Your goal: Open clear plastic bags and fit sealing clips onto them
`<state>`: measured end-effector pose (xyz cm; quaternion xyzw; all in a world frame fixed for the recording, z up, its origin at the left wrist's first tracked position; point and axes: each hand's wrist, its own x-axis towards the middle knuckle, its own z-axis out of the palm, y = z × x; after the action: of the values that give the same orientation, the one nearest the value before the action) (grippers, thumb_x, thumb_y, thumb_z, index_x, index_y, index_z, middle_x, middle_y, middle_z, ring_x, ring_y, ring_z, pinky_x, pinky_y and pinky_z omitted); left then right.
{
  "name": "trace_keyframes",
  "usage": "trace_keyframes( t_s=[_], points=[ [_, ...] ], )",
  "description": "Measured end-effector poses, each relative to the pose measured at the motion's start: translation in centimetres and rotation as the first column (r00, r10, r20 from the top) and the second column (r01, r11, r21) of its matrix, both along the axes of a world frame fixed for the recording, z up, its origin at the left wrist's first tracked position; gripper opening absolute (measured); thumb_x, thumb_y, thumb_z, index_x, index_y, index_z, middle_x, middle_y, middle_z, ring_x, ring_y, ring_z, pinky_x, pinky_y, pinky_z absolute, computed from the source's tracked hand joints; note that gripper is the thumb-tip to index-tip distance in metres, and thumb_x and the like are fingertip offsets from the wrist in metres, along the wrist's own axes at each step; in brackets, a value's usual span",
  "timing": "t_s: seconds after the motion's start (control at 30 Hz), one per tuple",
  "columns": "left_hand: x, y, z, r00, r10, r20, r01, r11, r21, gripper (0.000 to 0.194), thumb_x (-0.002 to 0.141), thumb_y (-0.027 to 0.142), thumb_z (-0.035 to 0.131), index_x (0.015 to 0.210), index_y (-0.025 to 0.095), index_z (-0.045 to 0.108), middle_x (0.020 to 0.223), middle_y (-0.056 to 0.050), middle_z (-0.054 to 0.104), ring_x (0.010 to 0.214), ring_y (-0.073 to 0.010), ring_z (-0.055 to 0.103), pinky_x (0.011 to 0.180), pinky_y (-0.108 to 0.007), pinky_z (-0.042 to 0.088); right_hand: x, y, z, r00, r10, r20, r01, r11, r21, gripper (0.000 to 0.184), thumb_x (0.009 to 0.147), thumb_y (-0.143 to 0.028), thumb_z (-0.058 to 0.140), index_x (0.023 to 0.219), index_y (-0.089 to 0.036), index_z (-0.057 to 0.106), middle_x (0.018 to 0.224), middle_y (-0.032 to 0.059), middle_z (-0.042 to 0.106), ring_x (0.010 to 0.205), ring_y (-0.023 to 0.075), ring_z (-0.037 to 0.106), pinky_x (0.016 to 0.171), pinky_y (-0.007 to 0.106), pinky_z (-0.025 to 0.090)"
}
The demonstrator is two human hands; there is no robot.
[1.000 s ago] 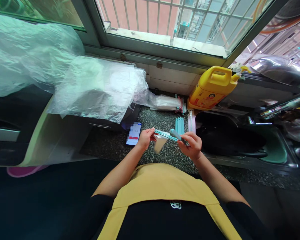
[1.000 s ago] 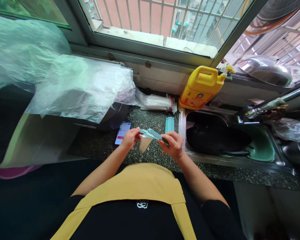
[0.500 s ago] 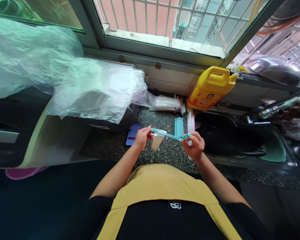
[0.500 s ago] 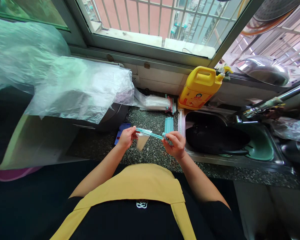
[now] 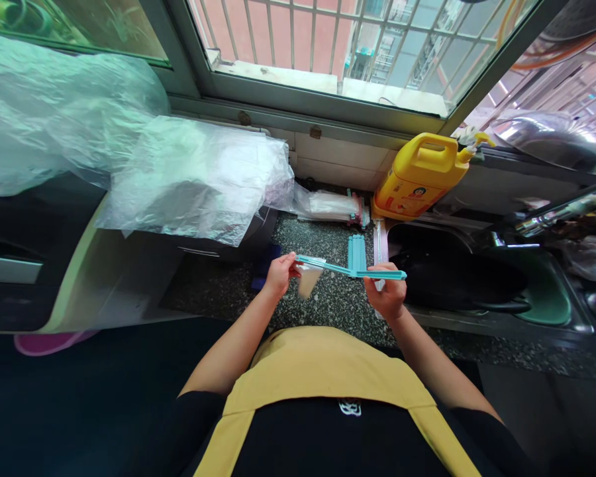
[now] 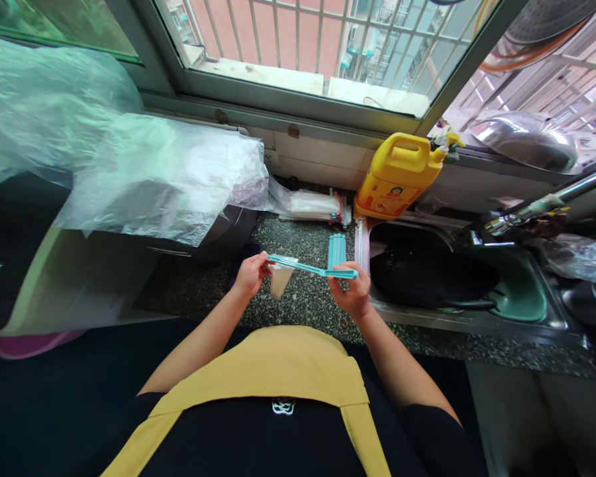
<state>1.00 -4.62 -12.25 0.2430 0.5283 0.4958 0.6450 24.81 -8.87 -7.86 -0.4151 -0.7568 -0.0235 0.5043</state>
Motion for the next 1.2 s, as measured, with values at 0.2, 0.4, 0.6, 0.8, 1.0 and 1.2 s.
trace_keyframes(
  t_s=[0.2,0.4,0.6,0.8,1.0,1.2],
  points=[
    [-1.7,0.8,-4.1,0.977,0.082,-0.196,-0.07,0.995,0.069,0.036,0.067,0.047,0.067,0.052,0.015,0.061,0.047,0.0,0.06,0.05,-0.013,0.055,0.058,-0.025,0.043,-1.0,0.2,-3.0,0.996,0.083,-0.042,-0.092,0.958,-0.27,0.004,0.082,-0.021,0.058,0.085,-0.019,0.06,0.075,0.0037,0.062,0.057,0.0119,0.057,0.05,0.025,0.049],
    [-3.0,0.4,-7.2,0.944,0.094,-0.316,-0.075,0.994,0.074,0.035,0.066,0.046,0.067,0.053,0.014,0.064,0.049,0.0,0.06,0.052,-0.0121,0.051,0.057,-0.023,0.037,-1.7,0.5,-5.2,0.994,0.109,-0.02,-0.109,0.93,-0.352,0.007,0.084,-0.024,0.056,0.083,-0.018,0.06,0.075,0.0034,0.061,0.053,0.0095,0.053,0.049,0.022,0.047],
    [-2.8,0.3,-7.5,0.945,0.102,-0.312,-0.085,0.994,0.07,0.035,0.065,0.048,0.067,0.053,0.015,0.064,0.048,0.002,0.058,0.052,-0.0116,0.048,0.056,-0.022,0.036,-1.5,0.6,-5.5,0.996,0.088,-0.028,-0.092,0.922,-0.375,0.01,0.084,-0.026,0.055,0.081,-0.018,0.06,0.071,0.0024,0.06,0.051,0.0098,0.051,0.048,0.023,0.045],
    [-2.0,0.5,-6.3,0.957,0.092,-0.274,-0.071,0.994,0.083,0.036,0.067,0.048,0.065,0.051,0.016,0.063,0.049,0.001,0.059,0.054,-0.0128,0.051,0.058,-0.023,0.038,-0.8,0.5,-4.7,0.997,0.019,-0.073,-0.044,0.932,-0.361,0.008,0.083,-0.025,0.055,0.082,-0.019,0.059,0.07,0.0015,0.059,0.05,0.0098,0.049,0.048,0.024,0.045],
    [-1.6,0.4,-5.7,0.986,0.073,-0.151,-0.057,0.993,0.105,0.037,0.065,0.049,0.066,0.051,0.016,0.062,0.049,0.0,0.059,0.056,-0.0132,0.052,0.06,-0.024,0.04,-0.3,0.2,-4.6,0.986,-0.043,-0.163,-0.02,0.93,-0.366,0.006,0.081,-0.024,0.056,0.079,-0.018,0.058,0.068,0.0004,0.056,0.05,0.0102,0.049,0.047,0.024,0.045],
    [-1.2,0.4,-4.8,0.991,0.052,-0.125,-0.04,0.995,0.094,0.036,0.064,0.048,0.068,0.05,0.016,0.062,0.05,-0.001,0.061,0.055,-0.013,0.052,0.059,-0.024,0.04,-0.3,-0.1,-5.1,0.976,-0.024,-0.215,-0.073,0.898,-0.434,0.006,0.082,-0.024,0.054,0.079,-0.019,0.056,0.073,0.0012,0.058,0.057,0.0112,0.053,0.05,0.024,0.048]
  ],
)
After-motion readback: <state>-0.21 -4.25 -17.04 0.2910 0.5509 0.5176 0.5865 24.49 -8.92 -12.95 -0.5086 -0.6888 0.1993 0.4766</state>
